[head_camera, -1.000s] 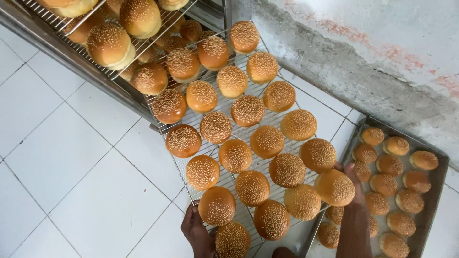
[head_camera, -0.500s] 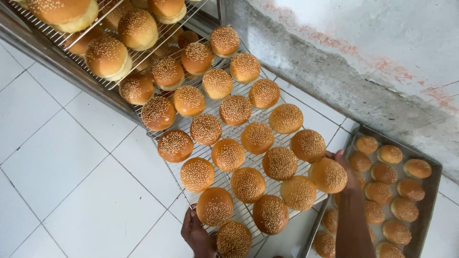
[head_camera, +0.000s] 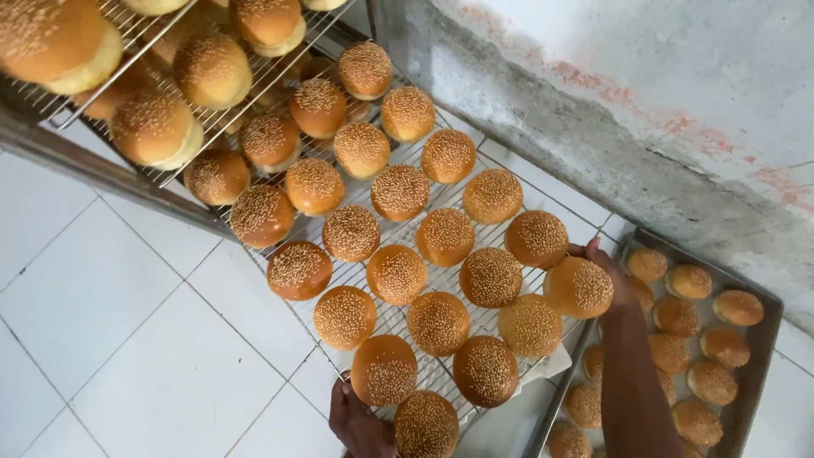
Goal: Organizing sesame burger buns from cooling racks into trays and then onto a storage rack.
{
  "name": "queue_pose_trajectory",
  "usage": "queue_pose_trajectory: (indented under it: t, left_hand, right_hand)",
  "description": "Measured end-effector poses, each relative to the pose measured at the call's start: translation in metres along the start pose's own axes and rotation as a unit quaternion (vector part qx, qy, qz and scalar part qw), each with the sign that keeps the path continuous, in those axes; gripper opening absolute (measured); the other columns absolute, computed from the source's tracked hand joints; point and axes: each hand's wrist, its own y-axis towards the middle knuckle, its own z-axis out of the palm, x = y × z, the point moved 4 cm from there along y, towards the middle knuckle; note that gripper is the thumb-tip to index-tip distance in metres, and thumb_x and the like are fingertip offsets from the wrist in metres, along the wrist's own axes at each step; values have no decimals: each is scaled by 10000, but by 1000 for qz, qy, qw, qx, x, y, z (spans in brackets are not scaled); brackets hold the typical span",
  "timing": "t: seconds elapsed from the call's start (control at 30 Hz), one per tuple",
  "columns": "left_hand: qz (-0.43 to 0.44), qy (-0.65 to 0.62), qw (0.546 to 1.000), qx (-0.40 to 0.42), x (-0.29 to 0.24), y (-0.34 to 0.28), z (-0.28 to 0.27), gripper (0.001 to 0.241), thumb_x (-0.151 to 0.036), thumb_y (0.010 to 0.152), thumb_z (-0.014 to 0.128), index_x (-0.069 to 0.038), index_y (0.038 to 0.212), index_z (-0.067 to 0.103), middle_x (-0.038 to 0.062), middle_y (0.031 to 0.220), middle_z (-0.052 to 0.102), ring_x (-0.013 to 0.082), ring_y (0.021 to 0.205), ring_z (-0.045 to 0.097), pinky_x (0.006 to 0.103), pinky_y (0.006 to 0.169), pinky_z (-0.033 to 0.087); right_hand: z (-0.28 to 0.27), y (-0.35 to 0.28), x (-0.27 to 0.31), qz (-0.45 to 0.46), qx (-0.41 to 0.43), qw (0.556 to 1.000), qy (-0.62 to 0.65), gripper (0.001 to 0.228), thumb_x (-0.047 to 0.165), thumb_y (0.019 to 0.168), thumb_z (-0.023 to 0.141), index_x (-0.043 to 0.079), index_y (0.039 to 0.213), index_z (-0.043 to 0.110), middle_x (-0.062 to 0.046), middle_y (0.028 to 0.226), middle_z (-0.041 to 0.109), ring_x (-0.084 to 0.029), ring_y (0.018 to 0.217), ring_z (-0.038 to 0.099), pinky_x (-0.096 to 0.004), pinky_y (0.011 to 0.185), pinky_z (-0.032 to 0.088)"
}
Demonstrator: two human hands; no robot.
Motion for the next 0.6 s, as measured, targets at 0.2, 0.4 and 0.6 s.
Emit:
queue_pose_trajectory:
  t: [0.2, 0.4, 0.6]
  left_hand:
    - [-1, 3, 1000, -7, 23, 12, 0, 333, -163, 1091, 355, 40, 1203, 594, 163, 1041, 709, 277, 888, 719, 456, 766, 625]
    - [43, 19, 999, 5, 33, 25, 2, 315, -151, 1112, 366, 47, 1175, 603, 145, 1026, 688, 227, 908, 680, 395, 798, 572]
    - [61, -16, 997, 50, 32, 26, 12, 242, -98, 1091, 403, 45, 1171, 580, 128, 1055, 677, 199, 946, 664, 373, 845, 559]
  right_hand:
    - [-10, 20, 16, -1, 29, 1000, -12, 913, 750, 993, 416, -87, 1318, 584, -291, 1165, 698, -398, 1026, 709, -510, 880, 582]
    - [2, 35, 43, 8, 63, 990, 125, 1073, 853, 1000, 359, -149, 1337, 546, -314, 1253, 653, -466, 1113, 674, -543, 956, 558]
    - [-3, 46, 49, -37, 36, 986, 158, 1148, 855, 968, 335, -199, 1398, 485, -337, 1324, 626, -426, 1198, 649, -498, 1043, 522]
